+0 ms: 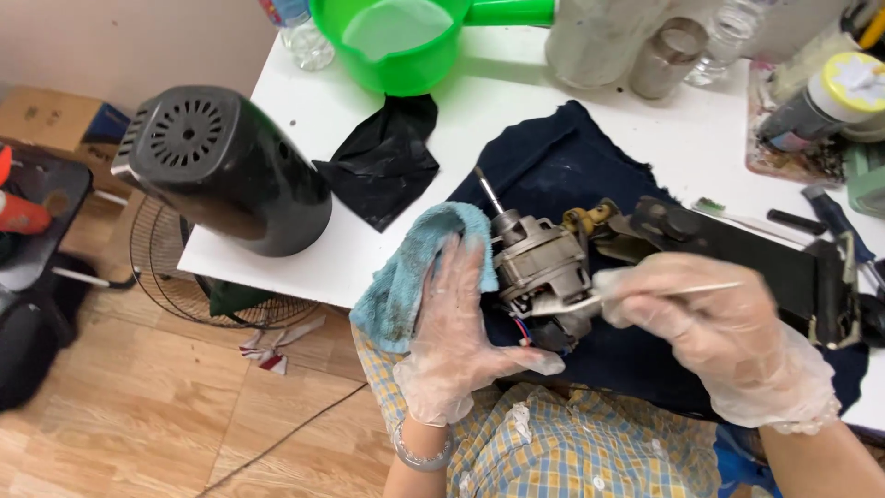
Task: Clean a fan motor and its housing using a cloth and cotton swabs
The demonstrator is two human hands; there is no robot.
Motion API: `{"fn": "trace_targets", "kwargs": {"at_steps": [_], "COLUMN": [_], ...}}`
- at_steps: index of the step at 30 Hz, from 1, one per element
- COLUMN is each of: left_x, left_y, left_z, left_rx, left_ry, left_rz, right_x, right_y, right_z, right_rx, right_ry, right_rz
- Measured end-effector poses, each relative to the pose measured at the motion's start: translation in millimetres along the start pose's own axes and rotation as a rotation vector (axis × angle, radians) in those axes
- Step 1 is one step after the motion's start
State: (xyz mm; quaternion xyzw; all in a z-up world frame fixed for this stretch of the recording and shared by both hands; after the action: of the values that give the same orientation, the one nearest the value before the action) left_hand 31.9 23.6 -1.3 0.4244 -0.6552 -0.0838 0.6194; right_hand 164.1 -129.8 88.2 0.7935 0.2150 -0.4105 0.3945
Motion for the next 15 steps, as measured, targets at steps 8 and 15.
{"fn": "trace_targets", "kwargs": {"at_steps": [8,15], "left_x": [-1,-8], "left_y": [7,6], "left_z": [0,0], "left_rx": [-0.008,-0.061], "left_ry": [-0.038,-0.020], "left_rz": [0.143,0.139], "right_x": [15,18], "right_y": [-22,-24], "right_z": [-22,-32], "right_rx": [0.005,0.229], "right_ry": [-0.096,-0.273], "right_rz": [-0.152,-0.084]}}
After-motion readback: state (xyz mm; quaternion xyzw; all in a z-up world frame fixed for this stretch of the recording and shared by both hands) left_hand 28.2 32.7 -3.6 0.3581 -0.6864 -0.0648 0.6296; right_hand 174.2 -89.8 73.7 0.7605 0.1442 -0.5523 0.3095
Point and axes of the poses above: each hand's wrist, its own z-axis away from the middle knuckle, its own y-axis out of the back of the hand, x = y × z, the point moved 4 cm from there along -z, towards the middle knuckle, and after that the axes turned 3 degrees about -x, right-handed, at the moved point
